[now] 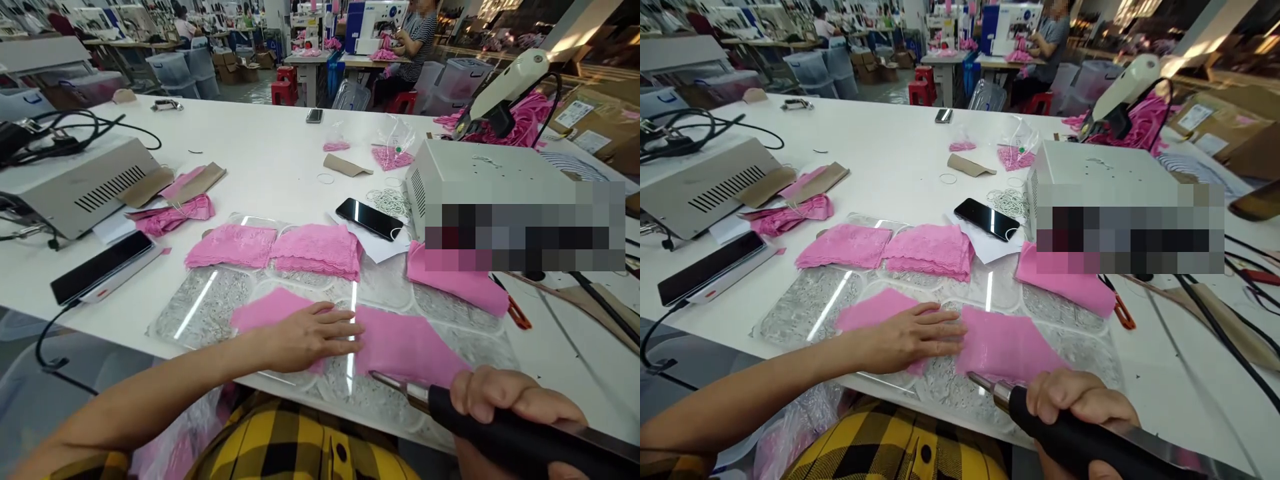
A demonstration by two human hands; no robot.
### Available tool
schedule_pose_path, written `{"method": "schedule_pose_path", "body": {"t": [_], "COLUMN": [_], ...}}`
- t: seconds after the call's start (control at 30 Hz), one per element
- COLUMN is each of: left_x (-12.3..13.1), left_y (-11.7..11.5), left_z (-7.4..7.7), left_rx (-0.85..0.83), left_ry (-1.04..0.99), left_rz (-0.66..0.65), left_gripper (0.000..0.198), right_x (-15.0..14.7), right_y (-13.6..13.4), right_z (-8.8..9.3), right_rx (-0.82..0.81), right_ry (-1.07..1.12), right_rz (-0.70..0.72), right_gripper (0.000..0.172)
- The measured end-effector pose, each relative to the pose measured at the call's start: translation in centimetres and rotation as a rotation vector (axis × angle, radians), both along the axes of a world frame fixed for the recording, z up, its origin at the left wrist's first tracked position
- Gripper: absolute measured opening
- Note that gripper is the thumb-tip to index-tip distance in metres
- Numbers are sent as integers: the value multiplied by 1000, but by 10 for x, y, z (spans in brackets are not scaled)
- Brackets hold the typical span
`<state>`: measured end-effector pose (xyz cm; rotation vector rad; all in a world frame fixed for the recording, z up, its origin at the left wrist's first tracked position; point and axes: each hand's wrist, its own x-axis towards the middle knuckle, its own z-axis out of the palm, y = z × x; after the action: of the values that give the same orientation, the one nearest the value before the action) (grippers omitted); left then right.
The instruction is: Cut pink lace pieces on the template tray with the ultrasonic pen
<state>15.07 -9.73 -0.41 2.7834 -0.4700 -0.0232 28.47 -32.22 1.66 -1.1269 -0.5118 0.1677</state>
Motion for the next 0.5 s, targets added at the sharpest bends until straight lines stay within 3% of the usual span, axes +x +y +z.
{"method": "schedule_pose_path", "body": {"t": [0.3,0.5], "left_x": [2,2], "left_y": [-2,-3], "left_z": [-2,-8], "left_rx": [65,55], "left_ry": [11,-21], "left_rz": [-42,-51], "left_gripper": [46,44], "right_x": [-9,-6], "right_y": [15,21], "right_z": [14,11], "right_rx": [-19,43], "right_ry": [-3,-60], "right_rz": [40,90], "right_gripper": [22,19]}}
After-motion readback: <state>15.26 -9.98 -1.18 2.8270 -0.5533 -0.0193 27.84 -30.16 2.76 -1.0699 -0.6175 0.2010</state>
